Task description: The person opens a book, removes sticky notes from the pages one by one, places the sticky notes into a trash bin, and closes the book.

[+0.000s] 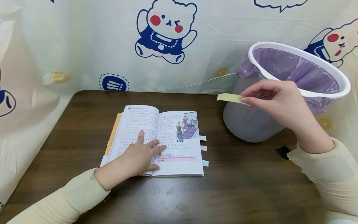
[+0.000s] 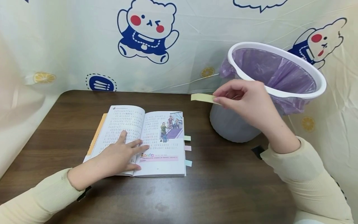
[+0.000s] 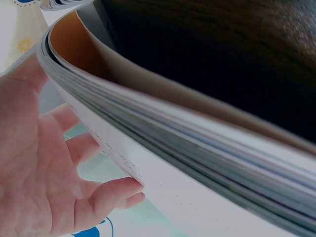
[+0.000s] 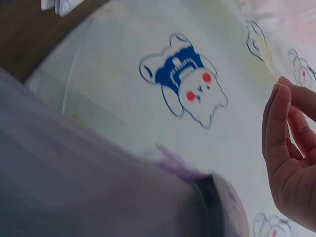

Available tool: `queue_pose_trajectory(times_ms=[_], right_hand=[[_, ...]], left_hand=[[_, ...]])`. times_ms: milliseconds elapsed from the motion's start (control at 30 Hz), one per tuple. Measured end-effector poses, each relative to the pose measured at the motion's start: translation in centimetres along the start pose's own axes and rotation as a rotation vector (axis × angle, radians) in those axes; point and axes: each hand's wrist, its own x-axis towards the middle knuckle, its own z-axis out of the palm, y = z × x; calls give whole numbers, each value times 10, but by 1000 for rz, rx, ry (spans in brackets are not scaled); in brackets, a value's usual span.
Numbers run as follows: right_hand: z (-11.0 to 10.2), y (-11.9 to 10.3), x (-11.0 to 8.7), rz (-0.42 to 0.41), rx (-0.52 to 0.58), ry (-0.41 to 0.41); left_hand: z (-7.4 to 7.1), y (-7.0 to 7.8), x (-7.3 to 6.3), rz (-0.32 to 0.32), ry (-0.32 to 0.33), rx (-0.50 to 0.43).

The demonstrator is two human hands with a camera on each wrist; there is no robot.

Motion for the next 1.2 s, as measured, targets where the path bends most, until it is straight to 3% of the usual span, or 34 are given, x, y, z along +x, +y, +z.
queue_pose_trajectory(times_ms=[267,467,600,833,1200], right_hand=[[-38,-3,0,51,57,204],[-66,14,7,110,52,362],[-81,28,12,169,64,422],[-99,50,17,274,132,432],[-113,71,19,403,37,380]], left_hand=[[1,0,-1,11,11,-10],[0,0,0,12,10,1],[0,0,0,13,13,0],[0,-1,0,20,17,-2],[0,-1,-1,25,28,-2]])
